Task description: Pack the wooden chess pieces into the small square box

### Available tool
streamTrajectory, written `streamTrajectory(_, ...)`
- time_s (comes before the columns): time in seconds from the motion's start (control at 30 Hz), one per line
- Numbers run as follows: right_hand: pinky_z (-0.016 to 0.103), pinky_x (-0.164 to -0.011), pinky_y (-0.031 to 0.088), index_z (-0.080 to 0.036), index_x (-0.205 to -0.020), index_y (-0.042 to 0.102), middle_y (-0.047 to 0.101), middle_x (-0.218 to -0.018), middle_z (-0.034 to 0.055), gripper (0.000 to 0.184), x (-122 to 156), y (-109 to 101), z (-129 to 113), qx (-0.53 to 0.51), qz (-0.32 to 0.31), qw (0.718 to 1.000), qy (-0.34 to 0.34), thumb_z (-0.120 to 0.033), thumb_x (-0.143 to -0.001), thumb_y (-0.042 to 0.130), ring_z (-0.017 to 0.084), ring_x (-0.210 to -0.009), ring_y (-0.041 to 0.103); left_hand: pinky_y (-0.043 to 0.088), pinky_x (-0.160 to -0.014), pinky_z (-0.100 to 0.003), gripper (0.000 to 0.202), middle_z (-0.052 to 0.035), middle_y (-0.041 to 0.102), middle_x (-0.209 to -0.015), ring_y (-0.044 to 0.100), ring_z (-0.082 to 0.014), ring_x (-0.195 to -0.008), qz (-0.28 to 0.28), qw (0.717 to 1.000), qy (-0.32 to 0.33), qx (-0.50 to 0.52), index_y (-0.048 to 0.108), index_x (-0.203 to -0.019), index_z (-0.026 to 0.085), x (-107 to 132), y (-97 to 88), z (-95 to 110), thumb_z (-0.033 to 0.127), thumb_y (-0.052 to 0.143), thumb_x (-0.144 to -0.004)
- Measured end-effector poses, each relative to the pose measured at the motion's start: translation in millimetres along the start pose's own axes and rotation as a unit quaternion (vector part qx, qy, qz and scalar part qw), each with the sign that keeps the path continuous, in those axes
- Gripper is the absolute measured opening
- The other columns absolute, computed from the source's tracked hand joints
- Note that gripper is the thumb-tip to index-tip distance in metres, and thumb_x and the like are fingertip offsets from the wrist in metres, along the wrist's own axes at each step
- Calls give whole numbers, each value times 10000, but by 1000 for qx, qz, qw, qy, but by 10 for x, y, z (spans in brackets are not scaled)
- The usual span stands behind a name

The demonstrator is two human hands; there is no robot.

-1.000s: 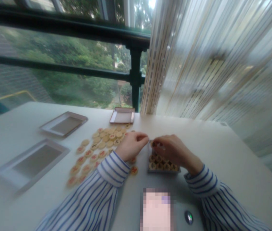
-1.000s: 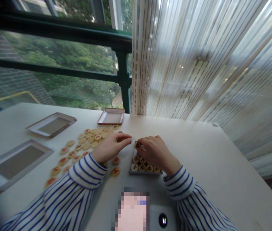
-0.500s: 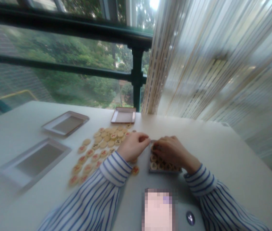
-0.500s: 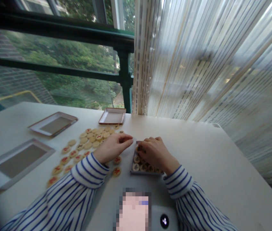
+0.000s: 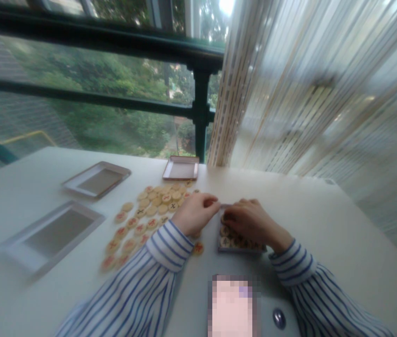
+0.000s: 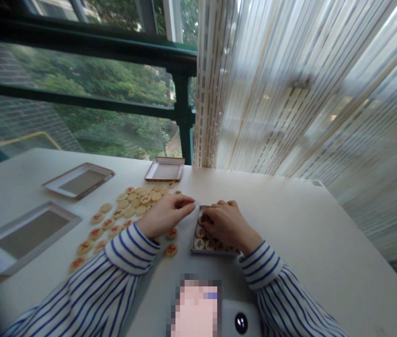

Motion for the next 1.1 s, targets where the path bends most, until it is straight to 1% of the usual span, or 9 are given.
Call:
streamTrajectory(0.17, 341, -782, 291, -239, -897, 622, 656, -915, 36, 196, 0, 3, 2, 4, 0, 1000, -2, -363, -859, 474, 202, -888, 531, 474, -773, -299, 403, -90, 696, -940, 620, -224, -888, 1, 1000, -2, 1, 683, -956, 142, 1, -1, -4, 440, 512, -744)
streamTrajectory(0.5, 346, -793, 282, -252, -937, 627, 652, -944, 38, 183, 10, -12, -9, -3, -6, 1000, -8, -334, -863, 480, 194, -913, 529, 477, -748, -304, 408, -93, 698, -908, 625, -223, -862, 2, 1000, -1, -2, 677, -968, 132, 8, -9, 16, 434, 517, -745)
streamTrajectory(0.77, 348, -791, 282, -248, -901, 627, 655, -947, 25, 170, 0, 11, -9, 1, -16, 1000, -16, -292, -867, 467, 193, -908, 522, 476, -777, -308, 414, -95, 691, -949, 625, -216, -881, -2, 1000, 1, -18, 662, -1003, 132, -9, 8, -14, 427, 501, -763)
streamTrajectory(0.97, 341, -781, 269, -254, -884, 615, 659, -928, 4, 143, 9, 5, -15, -11, -8, 999, -30, -278, -857, 477, 188, -898, 520, 477, -772, -306, 420, -93, 691, -941, 624, -214, -876, -4, 1000, -4, -24, 653, -1025, 132, -19, 22, -18, 426, 500, -767)
streamTrajectory(1.1, 342, -785, 259, -247, -860, 617, 660, -908, 7, 144, 4, 17, -10, -13, -8, 999, -36, -275, -856, 476, 187, -884, 520, 479, -760, -295, 415, -91, 690, -944, 623, -209, -877, -2, 1000, -4, -28, 656, -1015, 134, -11, 14, -13, 428, 504, -765)
Point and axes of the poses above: each hand's wrist, its own x-axis away from the middle knuckle, its own y-axis out of the palm, z = x × y, the point moved 6 cm from there along -x, towards the middle knuckle
